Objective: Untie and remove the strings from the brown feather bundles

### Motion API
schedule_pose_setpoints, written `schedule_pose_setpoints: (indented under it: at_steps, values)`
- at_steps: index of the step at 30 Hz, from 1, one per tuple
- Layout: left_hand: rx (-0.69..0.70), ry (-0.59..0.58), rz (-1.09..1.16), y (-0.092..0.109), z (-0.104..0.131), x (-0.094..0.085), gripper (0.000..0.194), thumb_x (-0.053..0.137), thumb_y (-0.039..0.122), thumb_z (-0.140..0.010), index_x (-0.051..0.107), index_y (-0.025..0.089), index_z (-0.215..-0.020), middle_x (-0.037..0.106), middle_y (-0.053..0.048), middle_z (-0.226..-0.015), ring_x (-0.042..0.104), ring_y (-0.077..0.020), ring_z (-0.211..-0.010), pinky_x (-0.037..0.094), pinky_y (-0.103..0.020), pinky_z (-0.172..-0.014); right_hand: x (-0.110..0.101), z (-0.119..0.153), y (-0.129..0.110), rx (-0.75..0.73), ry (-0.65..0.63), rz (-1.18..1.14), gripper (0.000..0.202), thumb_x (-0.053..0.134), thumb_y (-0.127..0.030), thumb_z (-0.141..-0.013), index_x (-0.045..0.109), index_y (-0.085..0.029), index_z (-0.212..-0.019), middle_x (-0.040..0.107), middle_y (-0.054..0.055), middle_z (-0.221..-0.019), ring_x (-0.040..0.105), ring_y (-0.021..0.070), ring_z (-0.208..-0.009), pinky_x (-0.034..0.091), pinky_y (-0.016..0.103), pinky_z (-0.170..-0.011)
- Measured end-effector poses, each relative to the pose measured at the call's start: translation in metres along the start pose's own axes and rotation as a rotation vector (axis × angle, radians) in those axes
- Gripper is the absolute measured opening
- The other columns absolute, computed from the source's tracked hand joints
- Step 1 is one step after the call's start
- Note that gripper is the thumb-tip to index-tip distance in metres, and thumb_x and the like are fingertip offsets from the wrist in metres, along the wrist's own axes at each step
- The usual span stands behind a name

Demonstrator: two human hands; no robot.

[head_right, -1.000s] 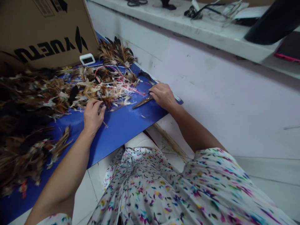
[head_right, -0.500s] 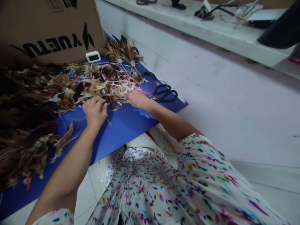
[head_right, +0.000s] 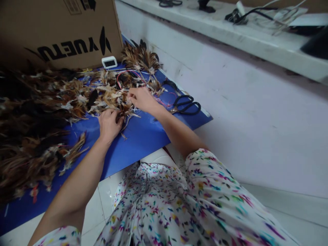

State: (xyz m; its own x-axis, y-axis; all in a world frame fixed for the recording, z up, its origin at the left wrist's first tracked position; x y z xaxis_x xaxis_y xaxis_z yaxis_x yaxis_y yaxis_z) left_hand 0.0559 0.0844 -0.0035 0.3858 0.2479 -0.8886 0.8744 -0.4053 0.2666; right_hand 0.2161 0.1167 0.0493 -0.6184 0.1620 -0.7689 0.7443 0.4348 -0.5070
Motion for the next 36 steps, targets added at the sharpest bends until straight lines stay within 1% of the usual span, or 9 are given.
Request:
schedule_pose_setpoints:
  at_steps: [4, 8, 12, 16, 19, 22, 26, 31, 36]
  values:
    - [-0.024, -0.024, 0.006, -0.001, 0.000, 0.002, 0.030, 0.059, 0.030, -0.090, 0.071, 0.018, -0.114, 0.067, -0.015, -0.117, 0.057, -0.0346, -0.116, 0.041, -0.050, -0.102, -0.010, 0.004, 0.023, 0.062, 0.155, -0.036, 0.022, 0.055, -0.016, -0.087, 0.070, -0.015, -0.102, 0.070, 0.005, -0.088, 0.060, 0.0165, -0.078, 0.048, 0.032, -0.079]
    - [-0.012, -0.006, 0.006, 0.000, 0.000, 0.000, 0.030, 0.058, 0.030, -0.090, 0.072, 0.019, -0.114, 0.068, -0.014, -0.117, 0.058, -0.0339, -0.116, 0.042, -0.049, -0.102, 0.007, 0.009, 0.024, 0.007, 0.069, -0.054, 0.030, 0.056, -0.022, -0.090, 0.066, -0.014, -0.117, 0.069, 0.010, -0.105, 0.062, 0.0182, -0.089, 0.049, 0.033, -0.086]
    - [-0.010, 0.000, 0.009, -0.001, 0.000, 0.000, 0.029, 0.059, 0.029, -0.090, 0.072, 0.018, -0.113, 0.069, -0.014, -0.116, 0.059, -0.0335, -0.116, 0.042, -0.047, -0.101, 0.021, 0.010, 0.016, -0.044, -0.020, -0.050, 0.034, 0.052, -0.018, -0.092, 0.065, -0.013, -0.122, 0.069, 0.012, -0.113, 0.063, 0.0196, -0.096, 0.048, 0.036, -0.091]
    - [-0.003, 0.018, 0.016, -0.002, 0.000, 0.000, 0.028, 0.059, 0.028, -0.090, 0.072, 0.017, -0.112, 0.069, -0.014, -0.116, 0.060, -0.0332, -0.115, 0.042, -0.048, -0.101, 0.026, 0.009, 0.013, -0.075, -0.036, -0.034, 0.022, 0.054, -0.019, -0.093, 0.072, -0.016, -0.106, 0.072, 0.009, -0.103, 0.064, 0.0203, -0.097, 0.047, 0.037, -0.093]
    - [0.006, 0.057, 0.038, -0.002, 0.001, -0.002, 0.025, 0.060, 0.028, -0.090, 0.073, 0.018, -0.109, 0.069, -0.014, -0.114, 0.060, -0.0321, -0.113, 0.042, -0.047, -0.101, 0.023, 0.008, 0.016, -0.084, 0.020, -0.092, 0.020, 0.054, -0.019, -0.093, 0.074, -0.016, -0.090, 0.074, 0.008, -0.097, 0.065, 0.0198, -0.095, 0.047, 0.036, -0.093]
    - [0.034, 0.132, 0.077, -0.001, 0.002, -0.008, 0.022, 0.059, 0.029, -0.091, 0.073, 0.019, -0.105, 0.070, -0.013, -0.111, 0.061, -0.0304, -0.111, 0.041, -0.045, -0.101, 0.016, 0.008, 0.028, -0.026, 0.117, -0.240, 0.018, 0.058, -0.022, -0.090, 0.075, -0.016, -0.089, 0.074, 0.006, -0.091, 0.065, 0.0177, -0.086, 0.048, 0.033, -0.087]
    - [0.076, 0.260, 0.153, 0.002, 0.004, -0.020, 0.022, 0.055, 0.032, -0.095, 0.073, 0.020, -0.095, 0.071, -0.012, -0.107, 0.062, -0.0274, -0.107, 0.041, -0.043, -0.099, 0.010, 0.008, 0.043, 0.065, 0.190, -0.493, 0.024, 0.065, -0.039, -0.087, 0.074, -0.017, -0.090, 0.071, 0.002, -0.079, 0.060, 0.0129, -0.067, 0.049, 0.029, -0.070]
    - [0.058, 0.349, 0.290, 0.005, 0.007, -0.031, 0.022, 0.055, 0.035, -0.095, 0.072, 0.019, -0.096, 0.072, -0.010, -0.096, 0.063, -0.0242, -0.098, 0.043, -0.039, -0.093, 0.010, 0.009, 0.036, 0.075, 0.155, -0.770, 0.041, 0.076, -0.055, -0.078, 0.072, -0.017, -0.092, 0.066, 0.000, -0.070, 0.059, 0.0105, -0.060, 0.050, 0.026, -0.062]
    - [-0.092, 0.302, 0.595, -0.004, 0.006, -0.024, 0.037, 0.064, 0.047, -0.090, 0.067, 0.018, -0.113, 0.071, -0.004, -0.087, 0.065, -0.0181, -0.080, 0.049, -0.031, -0.079, 0.016, 0.014, 0.016, 0.036, 0.043, -0.865, 0.045, 0.078, -0.056, -0.076, 0.070, -0.017, -0.097, 0.068, 0.000, -0.075, 0.061, 0.0100, -0.064, 0.052, 0.025, -0.064]
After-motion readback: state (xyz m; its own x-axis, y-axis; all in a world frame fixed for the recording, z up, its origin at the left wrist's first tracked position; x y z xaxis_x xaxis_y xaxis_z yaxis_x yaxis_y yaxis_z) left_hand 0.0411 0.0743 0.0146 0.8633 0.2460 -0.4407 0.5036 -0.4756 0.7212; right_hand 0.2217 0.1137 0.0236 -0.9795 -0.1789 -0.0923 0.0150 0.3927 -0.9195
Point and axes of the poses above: each hand's wrist, its own z-axis away from the middle knuckle, its own x-axis out of the palm, y = z × x, the point moved 8 cm from there along -z, towards the middle knuckle
